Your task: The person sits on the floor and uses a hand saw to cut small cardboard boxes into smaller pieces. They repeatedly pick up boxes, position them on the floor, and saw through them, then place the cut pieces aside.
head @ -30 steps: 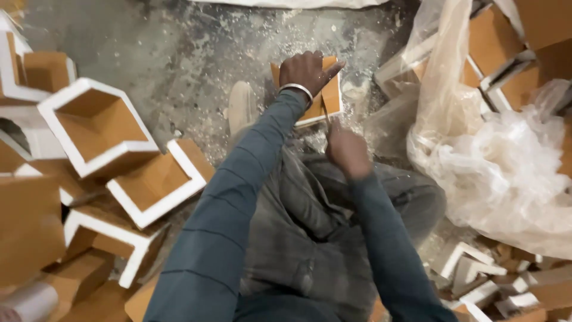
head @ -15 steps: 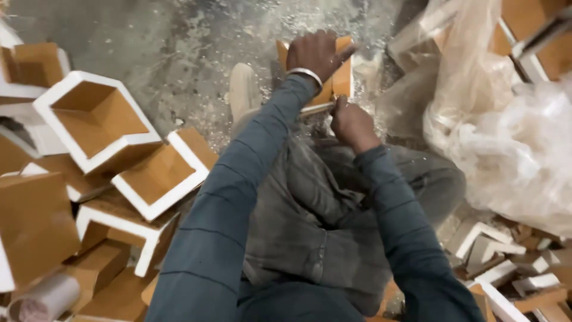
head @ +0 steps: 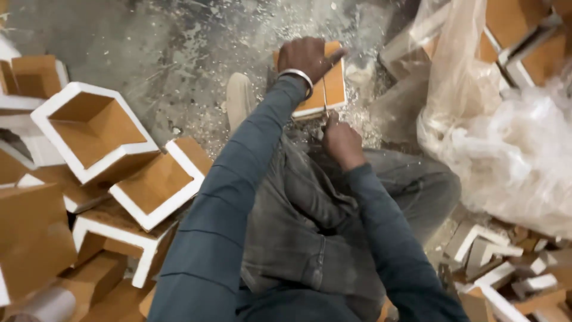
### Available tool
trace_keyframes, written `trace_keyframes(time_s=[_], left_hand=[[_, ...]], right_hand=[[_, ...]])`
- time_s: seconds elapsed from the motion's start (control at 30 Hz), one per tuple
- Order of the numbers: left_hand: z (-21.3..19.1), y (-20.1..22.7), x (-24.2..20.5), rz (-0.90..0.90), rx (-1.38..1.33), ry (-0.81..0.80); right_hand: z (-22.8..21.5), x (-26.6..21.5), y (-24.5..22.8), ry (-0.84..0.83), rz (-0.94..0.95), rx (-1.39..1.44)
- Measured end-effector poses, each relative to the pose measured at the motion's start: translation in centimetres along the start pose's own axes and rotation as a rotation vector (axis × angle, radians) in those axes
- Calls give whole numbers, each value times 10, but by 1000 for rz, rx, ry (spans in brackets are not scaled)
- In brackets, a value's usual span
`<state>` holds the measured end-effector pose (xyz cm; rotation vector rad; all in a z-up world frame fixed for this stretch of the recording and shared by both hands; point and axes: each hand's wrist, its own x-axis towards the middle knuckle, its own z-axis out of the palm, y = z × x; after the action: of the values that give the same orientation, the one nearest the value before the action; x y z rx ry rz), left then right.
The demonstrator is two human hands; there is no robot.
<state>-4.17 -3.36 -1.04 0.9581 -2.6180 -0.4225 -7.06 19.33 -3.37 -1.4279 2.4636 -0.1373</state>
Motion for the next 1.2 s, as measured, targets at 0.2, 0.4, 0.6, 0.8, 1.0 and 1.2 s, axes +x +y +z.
trace_keyframes(time_s=[0.2,0.4,0.6,0.8,1.0,1.2], left_hand=[[-3,-10,23,-151,-44,-230],[10,-19,23,-78,-80,63],[7,-32,33,-321,-84,-233],[19,-41,25,-122,-86,-27],[5,-46,36,-158,-142,-23],[21,-47,35,-157,-110,-62]], right_hand=[[-32,-79,-5,4,-49,18],[23,34,11,58,-76,31],[-19,-53,2,-59,-97,42],[46,13,22,-97,11,94],[-1,23,-9,-132,1,34],[-15,-53,8,-133,0,29]])
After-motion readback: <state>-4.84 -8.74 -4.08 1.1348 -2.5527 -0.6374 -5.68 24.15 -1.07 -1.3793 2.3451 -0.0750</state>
